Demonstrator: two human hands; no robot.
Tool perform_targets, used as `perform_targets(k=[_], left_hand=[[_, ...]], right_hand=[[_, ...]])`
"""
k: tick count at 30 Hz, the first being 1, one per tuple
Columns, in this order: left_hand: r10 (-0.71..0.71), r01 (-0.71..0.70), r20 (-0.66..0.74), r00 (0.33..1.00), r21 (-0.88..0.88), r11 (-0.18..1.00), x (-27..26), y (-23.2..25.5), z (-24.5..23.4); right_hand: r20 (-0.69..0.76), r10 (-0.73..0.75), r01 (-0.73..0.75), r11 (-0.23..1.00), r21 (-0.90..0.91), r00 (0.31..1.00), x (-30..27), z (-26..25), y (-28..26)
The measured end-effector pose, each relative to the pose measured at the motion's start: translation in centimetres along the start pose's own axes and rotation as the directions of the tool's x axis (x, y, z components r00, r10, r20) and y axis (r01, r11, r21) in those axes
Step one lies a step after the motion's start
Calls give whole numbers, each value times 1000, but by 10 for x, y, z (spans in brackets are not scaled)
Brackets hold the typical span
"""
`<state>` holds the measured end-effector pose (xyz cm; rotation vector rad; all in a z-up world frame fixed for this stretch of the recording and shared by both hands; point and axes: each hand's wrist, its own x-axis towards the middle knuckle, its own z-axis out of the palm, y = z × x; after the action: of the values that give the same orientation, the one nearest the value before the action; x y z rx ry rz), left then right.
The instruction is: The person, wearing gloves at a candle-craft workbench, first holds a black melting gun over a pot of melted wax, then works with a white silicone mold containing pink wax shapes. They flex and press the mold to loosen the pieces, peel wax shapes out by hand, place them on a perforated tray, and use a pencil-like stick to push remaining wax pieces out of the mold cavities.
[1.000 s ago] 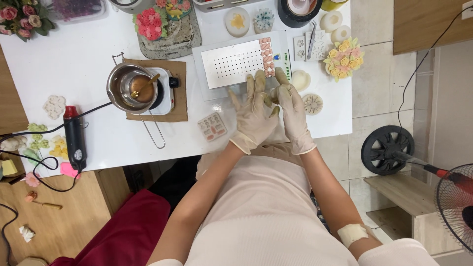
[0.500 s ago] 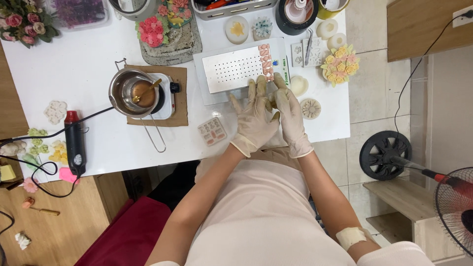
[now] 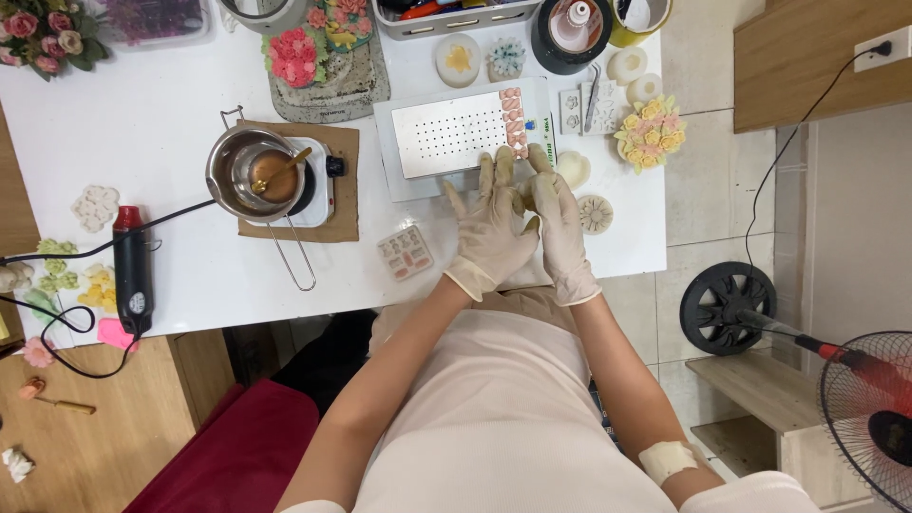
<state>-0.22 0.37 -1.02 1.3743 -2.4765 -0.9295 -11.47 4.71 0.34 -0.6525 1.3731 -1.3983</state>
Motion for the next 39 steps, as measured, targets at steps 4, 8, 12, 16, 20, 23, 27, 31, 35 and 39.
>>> perform_targets(k=[4, 8, 12, 16, 20, 23, 27, 31, 35, 39], left_hand=[[16, -20, -55, 998, -67, 998, -3, -1, 1], [27, -35, -121, 992, -62, 997, -16, -10, -5], [71, -158, -408, 910, -184, 970, -44, -45, -18], [-492, 322, -197, 848, -544, 774, -74, -82, -45], [-688, 433, -209, 695, -642, 632, -117, -190, 36], [-711, 440, -324, 624, -606, 662, -143, -252, 92], [-808, 355, -160, 567, -838, 415, -138, -264, 97], [-784, 283, -126, 608, -888, 362, -137, -298, 138], [-783, 351, 267, 562, -934, -67, -117, -257, 86], [-745, 441, 308, 592, -897, -22, -111, -270, 94]], right_hand=[[-40, -45, 44, 998, -47, 998, 0, -3, 4], [-128, -68, 67, 998, -8, 989, 0, 0, -6], [-393, 16, -31, 999, -32, 920, 2, -19, 25], [-344, 287, -257, 958, 131, 894, -5, -41, 87], [-160, 512, -476, 853, 215, 844, -13, 1, 92], [-10, 573, -573, 819, 14, 819, -14, 24, 122], [-27, 560, -557, 817, -148, 828, -2, 44, 183], [4, 535, -527, 834, -163, 845, 5, 69, 198], [10, 607, -601, 790, -119, 795, 1, 86, 184], [37, 574, -567, 816, -115, 818, -1, 77, 201]])
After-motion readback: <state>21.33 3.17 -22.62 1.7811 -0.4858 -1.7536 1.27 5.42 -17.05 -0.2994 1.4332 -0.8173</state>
